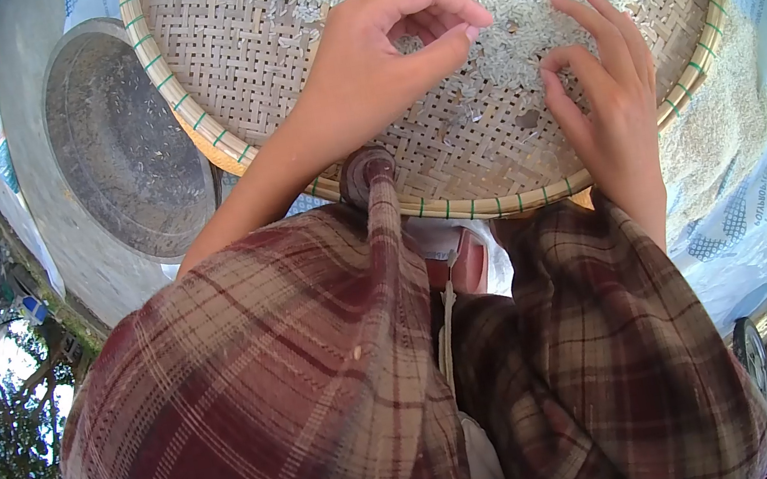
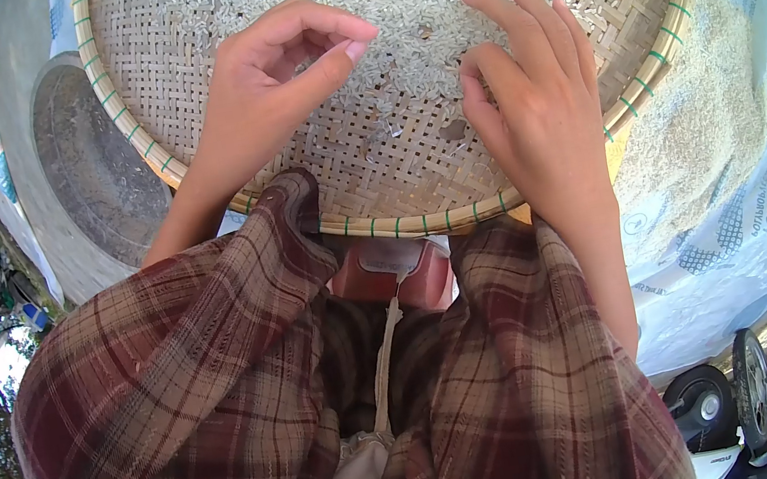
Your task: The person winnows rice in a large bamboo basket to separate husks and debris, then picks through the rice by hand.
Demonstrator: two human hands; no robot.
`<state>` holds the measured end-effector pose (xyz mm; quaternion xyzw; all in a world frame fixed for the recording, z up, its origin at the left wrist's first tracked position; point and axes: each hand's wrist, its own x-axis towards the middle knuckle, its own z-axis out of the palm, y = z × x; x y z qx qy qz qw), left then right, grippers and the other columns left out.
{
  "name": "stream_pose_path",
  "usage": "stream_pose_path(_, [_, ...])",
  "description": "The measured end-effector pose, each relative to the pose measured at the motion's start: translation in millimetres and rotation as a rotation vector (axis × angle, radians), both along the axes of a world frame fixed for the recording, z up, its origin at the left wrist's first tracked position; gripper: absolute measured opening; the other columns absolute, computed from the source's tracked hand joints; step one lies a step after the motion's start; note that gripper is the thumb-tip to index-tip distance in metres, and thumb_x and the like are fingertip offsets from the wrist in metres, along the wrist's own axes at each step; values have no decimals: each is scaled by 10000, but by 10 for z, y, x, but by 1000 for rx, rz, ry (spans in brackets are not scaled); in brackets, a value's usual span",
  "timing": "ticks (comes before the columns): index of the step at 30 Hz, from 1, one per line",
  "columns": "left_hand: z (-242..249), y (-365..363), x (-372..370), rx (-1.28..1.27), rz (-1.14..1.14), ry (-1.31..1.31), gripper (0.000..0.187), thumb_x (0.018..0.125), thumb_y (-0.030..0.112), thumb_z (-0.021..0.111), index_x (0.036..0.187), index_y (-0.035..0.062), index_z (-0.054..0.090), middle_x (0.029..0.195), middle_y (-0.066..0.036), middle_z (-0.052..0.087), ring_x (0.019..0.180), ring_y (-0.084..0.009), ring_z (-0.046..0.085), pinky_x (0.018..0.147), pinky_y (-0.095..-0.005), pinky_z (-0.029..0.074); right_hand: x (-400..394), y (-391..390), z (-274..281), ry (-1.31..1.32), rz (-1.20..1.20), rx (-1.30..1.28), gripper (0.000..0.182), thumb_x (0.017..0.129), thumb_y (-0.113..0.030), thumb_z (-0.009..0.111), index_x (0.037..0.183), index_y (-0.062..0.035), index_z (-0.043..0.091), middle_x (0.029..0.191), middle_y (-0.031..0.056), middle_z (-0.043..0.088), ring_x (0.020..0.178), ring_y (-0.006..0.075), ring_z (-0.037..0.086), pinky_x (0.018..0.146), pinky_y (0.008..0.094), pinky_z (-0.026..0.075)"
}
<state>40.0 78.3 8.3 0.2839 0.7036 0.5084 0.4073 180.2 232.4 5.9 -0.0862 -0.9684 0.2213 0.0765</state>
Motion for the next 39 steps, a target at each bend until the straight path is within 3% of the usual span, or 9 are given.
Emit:
stream_pose_path(2, [-10, 35, 21, 25, -43, 64, 135, 820, 52, 600, 946, 9, 622, 891, -43, 610, 822, -97, 573, 720, -231, 463, 9, 20, -13, 15, -22, -46, 75, 738, -67, 623, 790, -59, 570, 1190, 70, 526, 1199, 292, 420, 988, 445, 317])
stream_pose_path(7, [-89, 245, 74, 204, -441, 720, 144, 723, 36, 646, 856, 3, 605, 814, -72, 552, 748, -202, 569, 660, -279, 475, 20, 37, -48, 109, -117, -163, 94, 729, -60, 639, 807, -61, 587, 1194, 90, 525, 1191, 327, 420, 970, 440, 329])
stream_pose_path(19, [-119, 390, 140, 254, -667, 1257, 129, 602, 54, 600, 724, 22, 577, 787, -48, 497, 791, -179, 544, 693, -279, 487, 67, 44, -92, 228, -296, -168, 125, 744, -86, 668, 856, -58, 621, 1143, 100, 556, 1167, 315, 442, 956, 414, 346])
stream_pose_path(23, [-62, 331, 9, 288, -608, 1110, 140, 610, 29, 626, 747, 20, 601, 802, -50, 530, 757, -173, 553, 677, -259, 476, 112, 28, -94, 299, -401, -171, 148, 731, -85, 687, 862, -56, 625, 1137, 82, 562, 1158, 300, 447, 958, 400, 345])
stream_pose_path(28, [105, -55, -317, 106, 9, 257, 62, 791, 37, 610, 840, 0, 618, 839, -38, 608, 722, -114, 557, 671, -236, 448, 143, 31, -57, 311, -456, -115, 163, 726, -87, 696, 876, -75, 633, 1158, 64, 548, 1171, 288, 431, 961, 400, 340])
stream_pose_path(31, [199, -401, -546, -1, 145, 194, 68, 821, 53, 603, 860, 3, 627, 836, -24, 598, 747, -99, 547, 686, -243, 443, 218, 128, -17, 211, -477, 63, 166, 724, -100, 700, 882, -100, 650, 1169, 60, 538, 1183, 296, 417, 970, 414, 328])
stream_pose_path(33, [185, -594, -683, 180, 424, 38, 87, 808, 42, 612, 884, 6, 634, 839, -27, 593, 746, -96, 542, 695, -234, 430, 266, 158, -20, 129, -376, 83, 156, 720, -136, 705, 871, -146, 670, 1193, 36, 530, 1191, 282, 413, 1004, 444, 284])
stream_pose_path(37, [137, -596, -635, 166, 344, 51, 83, 808, 35, 615, 880, 3, 638, 854, -20, 593, 740, -86, 541, 679, -222, 431, 232, 111, -18, 4, -350, 179, 140, 715, -169, 704, 852, -185, 682, 1211, -10, 525, 1210, 254, 404, 1037, 467, 231])
stream_pose_path(39, [199, -498, -534, -75, 221, 292, 73, 804, 28, 620, 867, -4, 640, 854, -23, 596, 735, -81, 545, 664, -221, 439, 229, 141, -25, -21, -346, 169, 119, 718, -178, 697, 833, -203, 682, 1217, -45, 527, 1221, 227, 402, 1053, 481, 194])
